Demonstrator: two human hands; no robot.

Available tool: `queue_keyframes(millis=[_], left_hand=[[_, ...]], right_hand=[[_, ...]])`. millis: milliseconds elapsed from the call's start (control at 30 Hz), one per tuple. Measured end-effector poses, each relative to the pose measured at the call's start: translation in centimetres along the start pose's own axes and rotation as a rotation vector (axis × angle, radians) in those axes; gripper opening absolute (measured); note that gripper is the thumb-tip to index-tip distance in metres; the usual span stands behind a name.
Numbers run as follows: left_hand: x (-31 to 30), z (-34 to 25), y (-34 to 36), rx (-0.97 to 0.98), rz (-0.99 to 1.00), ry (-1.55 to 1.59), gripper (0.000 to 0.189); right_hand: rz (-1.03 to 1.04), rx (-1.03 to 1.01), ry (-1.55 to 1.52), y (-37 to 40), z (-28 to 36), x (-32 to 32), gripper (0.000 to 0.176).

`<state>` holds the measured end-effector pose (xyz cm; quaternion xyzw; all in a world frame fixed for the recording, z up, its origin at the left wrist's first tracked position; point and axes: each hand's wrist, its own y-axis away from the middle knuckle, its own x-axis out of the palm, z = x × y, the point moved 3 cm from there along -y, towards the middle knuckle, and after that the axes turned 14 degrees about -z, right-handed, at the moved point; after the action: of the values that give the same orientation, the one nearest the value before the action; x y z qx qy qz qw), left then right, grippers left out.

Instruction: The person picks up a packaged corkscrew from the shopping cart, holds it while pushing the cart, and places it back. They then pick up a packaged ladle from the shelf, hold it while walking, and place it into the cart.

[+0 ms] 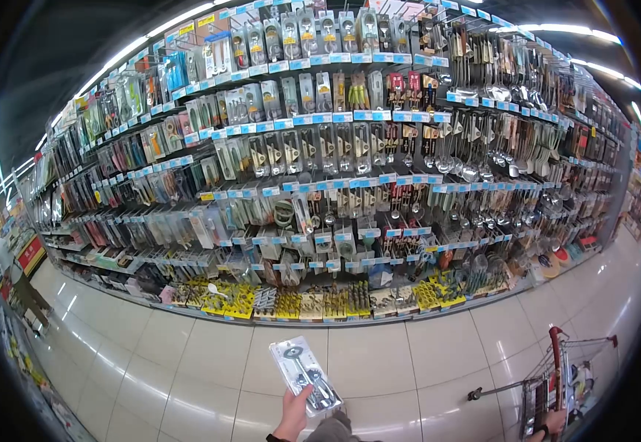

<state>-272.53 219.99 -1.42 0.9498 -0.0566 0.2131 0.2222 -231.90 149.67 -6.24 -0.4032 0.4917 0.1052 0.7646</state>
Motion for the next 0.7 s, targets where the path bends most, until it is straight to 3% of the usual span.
queue_keyframes(millis=[167, 267, 333, 400, 433, 667, 700], left_hand=[[0.4, 0.0, -1.7, -0.032, 0.012, -0.016, 0.034], [2.6, -2.0, -1.5, -0.195, 0.034, 0.007, 0.031], [1.2, 0.1, -4.2, -0.12, 0.105, -0.036, 0.031], [0.8, 0.6, -6.2, -0.114, 0.157, -0.094, 0.036], [2.1, -1.3, -5.6, -0.107, 0.145, -0.105, 0.028], [2.5, -1.9, -10.7, -0.235, 0.241, -0.1, 0.028], [2.7, -2.0, -11.7, -0.259, 0.27, -0.121, 0.028]], right_hand=[[-0.068, -0.006, 0.034, 1.7, -2.3, -1.8, 0.049], [-0.182, -0.051, 0.066, 3.8, -3.9, -2.6, 0.053], [-0.068, 0.089, 0.034, 5.7, -3.7, -5.9, 0.063], [-0.035, 0.105, 0.049, 6.9, -3.7, -7.1, 0.058], [-0.021, 0.102, 0.057, 7.5, -3.7, -7.6, 0.056], [0.187, -0.022, 0.006, 12.9, -2.3, -10.3, 0.04], [-0.155, -0.126, -0.056, 14.6, -1.6, -9.7, 0.041]])
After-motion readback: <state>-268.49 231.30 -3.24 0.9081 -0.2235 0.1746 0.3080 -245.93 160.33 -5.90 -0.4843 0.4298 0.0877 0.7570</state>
